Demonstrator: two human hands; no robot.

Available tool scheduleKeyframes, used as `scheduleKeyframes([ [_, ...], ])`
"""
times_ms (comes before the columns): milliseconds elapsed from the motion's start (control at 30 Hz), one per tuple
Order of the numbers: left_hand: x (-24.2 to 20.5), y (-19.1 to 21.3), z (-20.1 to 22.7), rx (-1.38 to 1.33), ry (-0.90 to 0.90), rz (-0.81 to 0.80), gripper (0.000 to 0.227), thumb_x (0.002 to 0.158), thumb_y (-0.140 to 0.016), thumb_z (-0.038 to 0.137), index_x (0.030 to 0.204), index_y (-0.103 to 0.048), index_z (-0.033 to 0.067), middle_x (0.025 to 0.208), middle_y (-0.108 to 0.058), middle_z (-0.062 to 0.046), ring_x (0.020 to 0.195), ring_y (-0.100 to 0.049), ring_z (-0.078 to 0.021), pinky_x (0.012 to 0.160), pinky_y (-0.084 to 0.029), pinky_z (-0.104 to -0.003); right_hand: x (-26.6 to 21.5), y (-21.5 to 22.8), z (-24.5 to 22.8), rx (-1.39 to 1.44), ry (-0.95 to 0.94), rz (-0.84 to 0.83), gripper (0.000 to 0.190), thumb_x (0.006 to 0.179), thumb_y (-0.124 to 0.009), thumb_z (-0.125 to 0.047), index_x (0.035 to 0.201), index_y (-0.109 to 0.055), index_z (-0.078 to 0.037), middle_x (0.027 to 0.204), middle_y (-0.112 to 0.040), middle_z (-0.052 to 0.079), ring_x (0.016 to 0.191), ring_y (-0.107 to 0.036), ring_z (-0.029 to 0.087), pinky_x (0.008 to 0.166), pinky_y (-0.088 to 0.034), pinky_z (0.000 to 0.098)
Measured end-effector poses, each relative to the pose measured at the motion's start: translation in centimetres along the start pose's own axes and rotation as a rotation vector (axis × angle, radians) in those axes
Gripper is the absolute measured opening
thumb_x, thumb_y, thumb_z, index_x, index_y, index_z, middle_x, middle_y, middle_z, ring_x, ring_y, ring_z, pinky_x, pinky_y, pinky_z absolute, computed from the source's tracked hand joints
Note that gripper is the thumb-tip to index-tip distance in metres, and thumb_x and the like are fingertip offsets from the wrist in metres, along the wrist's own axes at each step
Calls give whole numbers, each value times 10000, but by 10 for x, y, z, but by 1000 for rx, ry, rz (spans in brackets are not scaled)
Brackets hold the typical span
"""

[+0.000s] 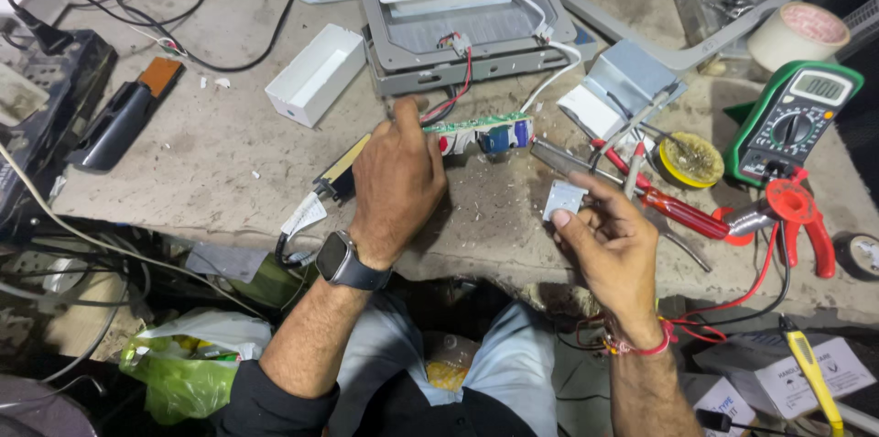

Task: The person assembles an LED floodlight by placing a driver into a white housing, connecting wires, and installing the assembly into the main fixture. They then secure the cover and inspect the finished unit.

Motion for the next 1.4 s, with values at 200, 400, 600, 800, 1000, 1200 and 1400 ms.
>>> scheduleKeyframes([
  [200, -3, 6, 12, 15, 52, 6, 302, 917, -639, 139, 1198, -591, 41, 849, -685, -176, 811, -666, -380, 638, -503, -517, -1, 1, 1, -100, -6, 63, 400, 923, -730, -93, 1309, -674, -6, 739, -639, -5, 634, -547, 42, 539, -427, 201],
  [400, -20, 10, 11, -1, 2, 52, 322, 942, -649, 140, 1240, -596, 31, 929, -694, -151, 840, -668, -338, 651, -531, -457, -3, 2, 3, -41, -9, 17, 374, 990, -673, -132, 1341, -656, -3, 901, -658, -17, 695, -520, 29, 577, -420, 193],
  [600, -34, 14, 16, 0, -48, 70, 351, 921, -717, 173, 1217, -591, 31, 911, -672, -136, 829, -664, -313, 690, -539, -435, -4, 1, -3, -114, 4, 27, 355, 1039, -625, -137, 1368, -652, -8, 901, -617, -39, 722, -474, 22, 613, -372, 186],
  [800, -35, 13, 9, -89, 6, 4, 414, 896, -739, 172, 1251, -589, 23, 911, -684, -118, 835, -664, -303, 688, -526, -445, -3, -7, -12, -292, 64, 84, 332, 1075, -558, -134, 1361, -649, 8, 985, -609, -30, 719, -443, 20, 609, -360, 182],
  [1000, -37, 14, 8, -119, -7, -33, 438, 887, -742, 178, 1265, -586, 20, 930, -682, -127, 845, -651, -311, 702, -514, -437, -11, -8, -5, -216, 51, 191, 318, 1032, -637, -95, 1331, -615, 10, 928, -614, -15, 710, -508, 1, 580, -394, 165],
  [1200, -32, 23, 9, -128, -53, -41, 420, 891, -737, 170, 1242, -605, -20, 894, -653, -113, 844, -631, -286, 711, -483, -416, 1, -27, -27, -528, 210, 101, 213, 1055, -673, -74, 1228, -697, 47, 972, -660, 37, 854, -578, 45, 803, -457, 195],
  [1400, -36, 19, 3, -195, -84, -55, 425, 912, -742, 175, 1264, -609, -22, 973, -682, -105, 859, -631, -274, 716, -476, -402, 2, -23, -15, -575, 20, 181, 240, 1017, -704, -81, 1227, -739, 29, 922, -655, 90, 793, -513, 101, 693, -411, 235],
])
Point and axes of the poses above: each hand's wrist, its own x-axis towards the middle knuckle, its own y-axis out of the back of the hand, z = x × y, the point moved 5 cm from there along x, towards the middle knuckle
